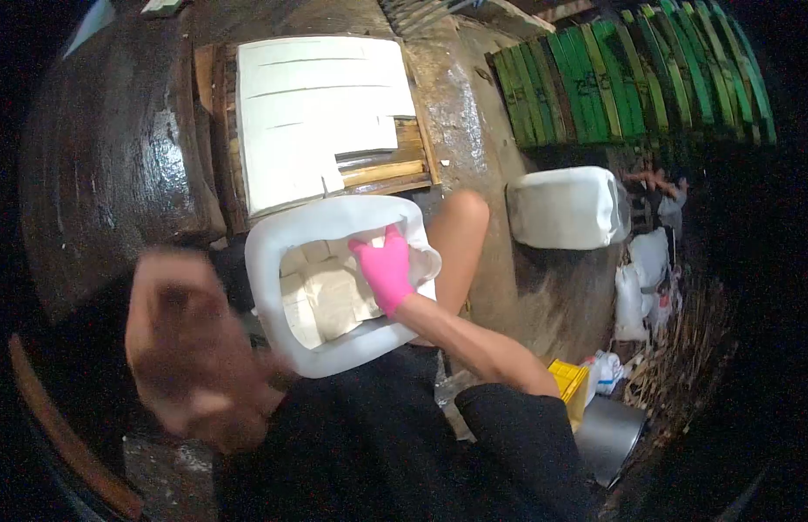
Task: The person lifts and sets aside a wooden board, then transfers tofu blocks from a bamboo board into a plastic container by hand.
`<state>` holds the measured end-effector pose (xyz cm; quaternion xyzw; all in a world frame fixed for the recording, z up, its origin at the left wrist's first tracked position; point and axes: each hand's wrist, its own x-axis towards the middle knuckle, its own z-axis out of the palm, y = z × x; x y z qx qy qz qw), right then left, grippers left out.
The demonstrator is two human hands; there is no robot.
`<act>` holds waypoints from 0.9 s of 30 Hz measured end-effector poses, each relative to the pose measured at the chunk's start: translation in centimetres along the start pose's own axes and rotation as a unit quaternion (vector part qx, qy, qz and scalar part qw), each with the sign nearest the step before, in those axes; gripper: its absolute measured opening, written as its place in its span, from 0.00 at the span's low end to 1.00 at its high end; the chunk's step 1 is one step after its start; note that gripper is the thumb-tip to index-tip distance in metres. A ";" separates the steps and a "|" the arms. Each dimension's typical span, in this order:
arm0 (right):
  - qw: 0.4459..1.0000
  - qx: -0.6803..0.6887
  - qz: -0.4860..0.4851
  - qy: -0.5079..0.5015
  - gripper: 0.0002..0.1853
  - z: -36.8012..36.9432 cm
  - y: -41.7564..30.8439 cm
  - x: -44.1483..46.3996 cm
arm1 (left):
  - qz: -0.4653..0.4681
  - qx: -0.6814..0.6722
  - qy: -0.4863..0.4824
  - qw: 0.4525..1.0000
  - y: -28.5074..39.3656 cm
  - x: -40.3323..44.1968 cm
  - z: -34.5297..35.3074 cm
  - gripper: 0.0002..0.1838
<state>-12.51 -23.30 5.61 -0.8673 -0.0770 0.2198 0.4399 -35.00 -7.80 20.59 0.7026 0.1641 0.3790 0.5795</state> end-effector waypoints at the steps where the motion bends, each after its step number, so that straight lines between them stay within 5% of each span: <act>1: 0.999 -0.027 0.006 0.018 0.23 0.2 -0.1 0.3 | 0.060 -0.030 0.000 0.998 -3.1 1.4 -0.5 0.21; 3: 0.999 -0.022 -0.018 0.030 0.23 0.6 1.0 0.8 | 0.111 -0.069 -0.001 0.991 -6.4 2.7 0.5 0.24; 6: 0.990 0.000 -0.130 0.063 0.23 1.3 1.7 1.2 | -0.009 -0.095 0.055 0.994 -7.6 3.4 2.3 0.21; 16: 0.980 -0.114 -0.159 0.042 0.21 1.4 3.3 2.8 | 0.062 -0.044 0.034 0.997 -8.3 4.5 4.5 0.18; 19: 0.983 -0.090 -0.108 -0.118 0.18 0.6 5.0 6.6 | 0.075 -0.012 0.008 0.997 -9.1 4.8 5.3 0.17; 22: 0.984 -0.061 -0.081 -0.146 0.16 1.3 5.2 7.6 | 0.062 0.008 -0.011 0.998 -10.2 5.2 6.2 0.15; 27: 0.984 -0.101 -0.121 -0.086 0.15 0.7 1.8 4.4 | 0.019 0.019 -0.022 0.999 -11.1 5.6 7.3 0.14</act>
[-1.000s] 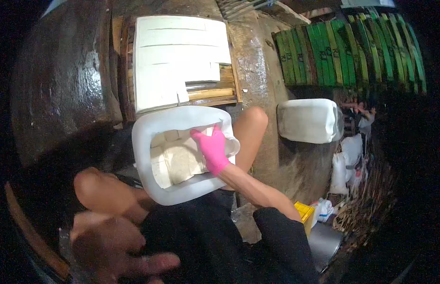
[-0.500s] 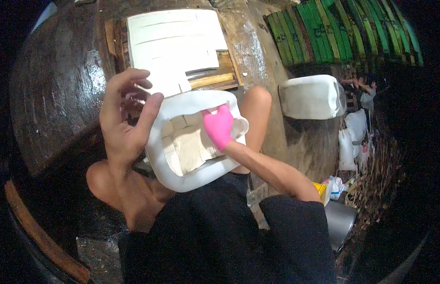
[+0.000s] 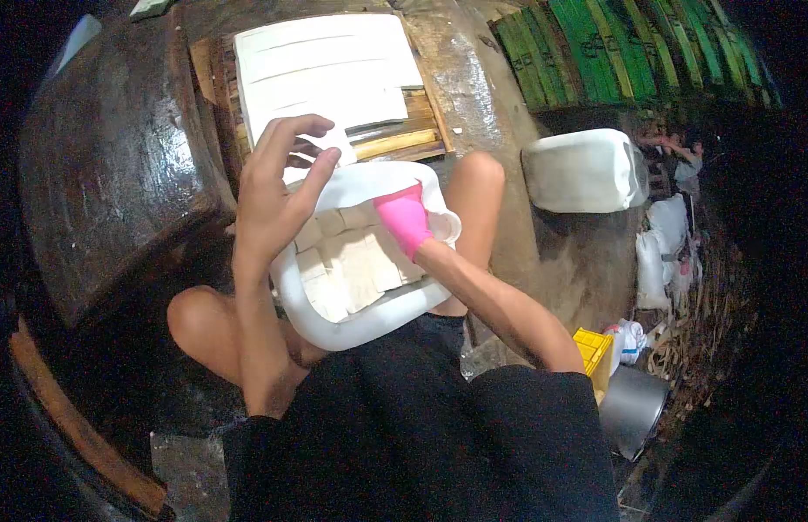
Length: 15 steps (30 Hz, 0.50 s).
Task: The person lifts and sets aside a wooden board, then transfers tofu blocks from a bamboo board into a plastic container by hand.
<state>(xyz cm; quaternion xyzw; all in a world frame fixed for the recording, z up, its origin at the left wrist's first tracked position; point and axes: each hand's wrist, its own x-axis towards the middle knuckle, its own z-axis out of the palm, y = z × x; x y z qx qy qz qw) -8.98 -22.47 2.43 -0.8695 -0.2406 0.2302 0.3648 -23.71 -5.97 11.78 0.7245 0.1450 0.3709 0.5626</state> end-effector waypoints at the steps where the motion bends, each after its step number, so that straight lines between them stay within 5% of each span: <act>1: 1.000 -0.026 -0.007 -0.005 0.15 0.1 -0.1 -0.3 | -0.002 0.005 0.001 1.000 -0.1 0.0 0.1 0.14; 5: 0.963 -0.240 -0.121 -0.015 0.14 2.0 2.0 0.0 | -0.018 0.018 0.007 1.000 -0.2 0.0 0.7 0.13; 7: 0.852 -0.497 -0.075 -0.148 0.14 0.0 0.1 -1.1 | -0.030 0.034 0.010 0.999 0.1 0.2 0.9 0.13; 10: 0.977 -0.201 -0.063 0.042 0.15 -1.7 -0.6 -4.9 | -0.029 0.082 -0.001 0.996 0.3 0.1 0.8 0.12; 14: 0.893 0.015 -0.049 -0.448 0.26 -12.4 -11.0 -4.2 | -0.077 0.109 -0.037 0.990 1.0 1.7 1.4 0.14; 15: 0.904 0.047 -0.045 -0.423 0.25 -14.7 -11.4 -2.5 | -0.097 0.119 -0.061 0.986 1.0 2.3 1.7 0.15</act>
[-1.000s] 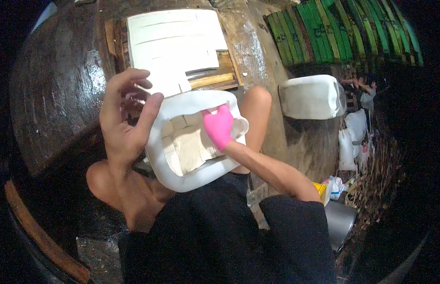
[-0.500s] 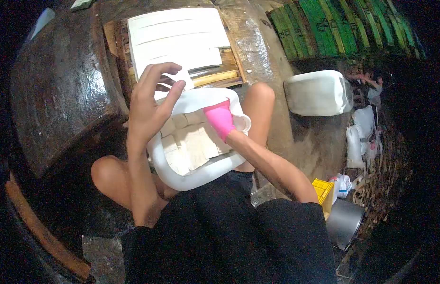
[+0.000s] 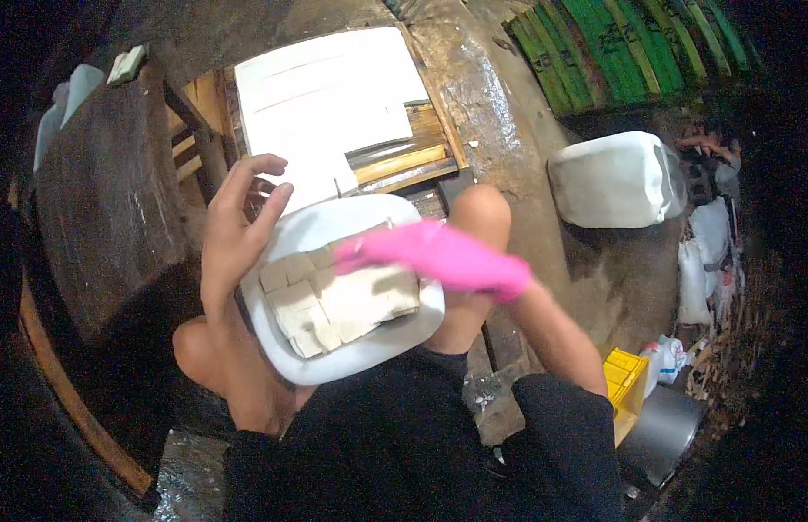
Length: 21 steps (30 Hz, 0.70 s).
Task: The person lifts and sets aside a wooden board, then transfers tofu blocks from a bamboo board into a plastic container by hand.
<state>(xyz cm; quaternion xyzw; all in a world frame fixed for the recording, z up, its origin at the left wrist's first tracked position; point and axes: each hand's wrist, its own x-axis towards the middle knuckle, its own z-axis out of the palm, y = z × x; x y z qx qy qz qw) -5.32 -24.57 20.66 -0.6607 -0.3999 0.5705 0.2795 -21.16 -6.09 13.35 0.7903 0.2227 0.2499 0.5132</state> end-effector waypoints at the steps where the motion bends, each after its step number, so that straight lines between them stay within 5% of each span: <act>1: 0.999 0.029 -0.013 0.028 0.24 -2.7 -0.6 -0.6 | -0.018 0.013 -0.022 1.000 0.2 0.6 0.2 0.15; 2: 0.977 0.179 -0.104 0.056 0.25 -5.9 2.6 0.1 | -0.036 0.026 -0.043 0.998 0.4 1.3 0.3 0.16; 3: 0.955 0.253 -0.087 0.132 0.25 -8.9 3.5 0.9 | -0.026 0.046 -0.079 0.995 0.2 2.3 0.6 0.19; 5: 0.910 0.385 -0.105 0.116 0.24 -16.4 10.1 4.8 | -0.052 0.082 -0.144 0.985 -1.1 4.8 1.7 0.21; 7: 0.941 0.274 -0.045 0.194 0.28 -21.8 21.5 10.9 | -0.138 0.150 -0.203 0.958 -1.2 7.7 2.7 0.23; 8: 0.948 0.204 0.075 0.232 0.29 -20.5 20.4 12.3 | -0.147 0.219 -0.218 0.940 -2.1 8.8 3.3 0.22; 10: 0.940 0.254 0.005 0.230 0.32 -23.2 33.5 21.3 | -0.178 0.346 -0.251 0.886 -5.5 9.9 4.4 0.22; 12: 0.936 -0.011 0.055 0.347 0.29 -20.7 31.9 25.4 | -0.232 0.368 -0.267 0.860 -7.7 9.4 4.1 0.22; 14: 0.851 -0.264 0.091 0.445 0.28 -16.1 30.2 27.7 | -0.251 0.363 -0.267 0.857 -9.6 8.6 3.1 0.21; 15: 0.849 -0.241 0.065 0.466 0.28 -15.3 30.2 28.5 | -0.241 0.352 -0.257 0.867 -10.5 8.5 2.1 0.19; 18: 0.907 0.216 0.049 0.359 0.28 -15.7 25.9 25.1 | -0.288 0.306 -0.213 0.882 -9.7 8.7 2.3 0.17; 20: 0.876 0.443 0.000 0.193 0.29 -19.3 27.6 26.4 | -0.285 0.315 -0.221 0.878 -10.2 8.8 2.3 0.16; 21: 0.882 0.448 0.027 0.141 0.30 -21.1 27.7 25.9 | -0.300 0.287 -0.215 0.884 -9.1 8.9 2.3 0.16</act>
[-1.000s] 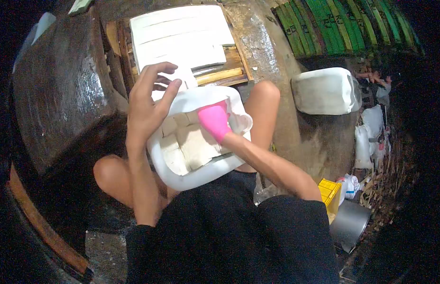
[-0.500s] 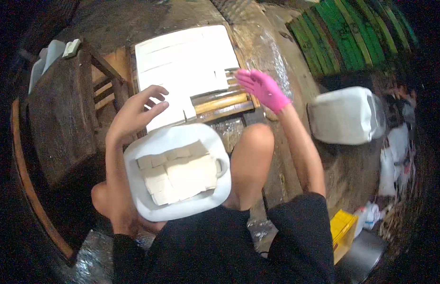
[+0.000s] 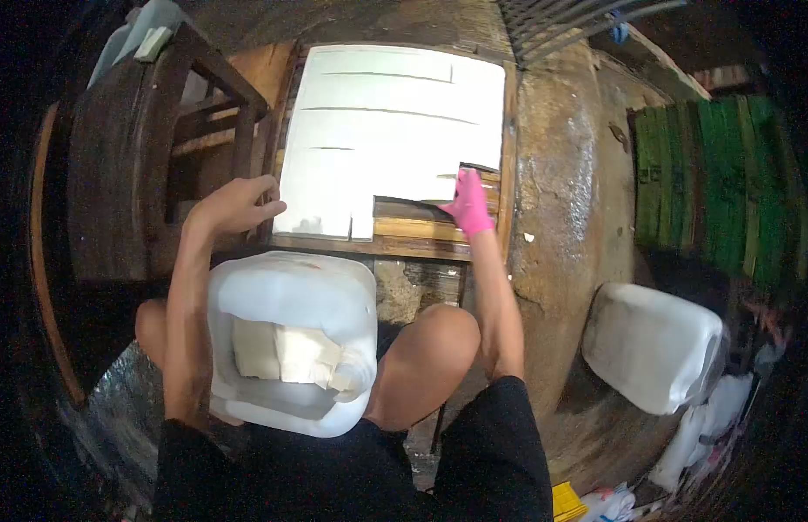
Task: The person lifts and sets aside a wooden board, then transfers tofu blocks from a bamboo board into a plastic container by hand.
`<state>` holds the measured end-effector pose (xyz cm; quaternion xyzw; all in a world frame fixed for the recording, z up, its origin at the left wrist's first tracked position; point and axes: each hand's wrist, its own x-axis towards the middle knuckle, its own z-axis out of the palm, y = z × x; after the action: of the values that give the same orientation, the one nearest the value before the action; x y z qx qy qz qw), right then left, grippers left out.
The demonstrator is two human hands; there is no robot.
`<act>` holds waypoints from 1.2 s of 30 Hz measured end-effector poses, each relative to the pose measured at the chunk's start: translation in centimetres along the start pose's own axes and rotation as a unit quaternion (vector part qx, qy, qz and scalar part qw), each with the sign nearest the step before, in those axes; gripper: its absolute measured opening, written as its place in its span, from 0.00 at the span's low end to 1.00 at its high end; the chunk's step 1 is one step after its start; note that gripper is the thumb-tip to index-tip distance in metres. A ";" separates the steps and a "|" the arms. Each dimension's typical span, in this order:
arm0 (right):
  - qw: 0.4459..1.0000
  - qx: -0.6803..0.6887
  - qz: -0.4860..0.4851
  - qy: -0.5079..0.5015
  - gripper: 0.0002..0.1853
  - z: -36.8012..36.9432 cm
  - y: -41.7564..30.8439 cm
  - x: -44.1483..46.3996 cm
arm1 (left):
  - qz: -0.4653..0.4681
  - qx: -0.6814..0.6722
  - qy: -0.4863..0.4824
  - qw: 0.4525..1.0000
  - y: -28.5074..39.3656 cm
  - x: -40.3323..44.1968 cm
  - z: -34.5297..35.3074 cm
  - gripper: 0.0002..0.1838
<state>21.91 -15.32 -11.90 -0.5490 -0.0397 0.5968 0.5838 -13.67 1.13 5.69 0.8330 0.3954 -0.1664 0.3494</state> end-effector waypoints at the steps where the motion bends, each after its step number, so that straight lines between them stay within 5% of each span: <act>1: 0.998 -0.002 0.046 -0.034 0.32 -0.5 -1.2 0.0 | 0.009 0.012 0.017 1.000 -0.1 0.0 0.1 0.16; 7: 0.939 0.179 0.176 -0.236 0.34 1.7 -1.1 3.1 | 0.006 0.028 0.006 1.000 0.6 -0.1 -0.4 0.21; 11: 0.969 0.227 0.070 -0.066 0.35 5.3 0.0 -2.6 | 0.008 0.103 0.004 0.995 -0.4 0.6 0.2 0.20; 15: 0.991 0.129 -0.010 0.014 0.38 4.7 -0.8 -7.5 | 0.025 0.109 0.024 0.993 0.6 0.3 0.3 0.23; 17: 0.990 0.112 -0.033 -0.079 0.41 0.8 -2.7 -8.7 | 0.015 0.103 0.021 0.994 1.0 0.1 0.3 0.23; 19: 0.997 0.055 -0.053 -0.029 0.43 5.2 -5.6 -15.1 | 0.023 0.111 0.012 0.994 0.9 0.6 0.5 0.24; 26: 0.977 0.103 0.020 -0.187 0.46 11.1 -5.0 -26.9 | 0.044 0.110 0.011 0.993 1.9 0.6 0.8 0.22; 30: 0.976 0.001 0.157 -0.150 0.47 12.2 -2.1 -27.4 | 0.065 0.109 0.024 0.992 1.3 0.9 1.5 0.13; 32: 0.951 -0.104 0.217 -0.193 0.35 18.2 -1.1 -27.6 | 0.069 0.106 0.011 0.992 0.6 2.4 2.5 0.10; 34: 0.920 -0.290 0.164 -0.207 0.22 21.8 3.5 -25.5 | 0.069 0.096 -0.004 0.993 0.2 2.7 2.6 0.09; 36: 0.843 -0.484 0.094 -0.216 0.20 26.1 8.3 -23.6 | 0.076 0.102 -0.032 0.991 0.3 2.1 2.3 0.12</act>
<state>-8.53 -19.96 7.00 -0.6202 -0.3969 0.6571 0.1613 -12.09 0.51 3.06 0.8864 0.3006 -0.2052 0.2862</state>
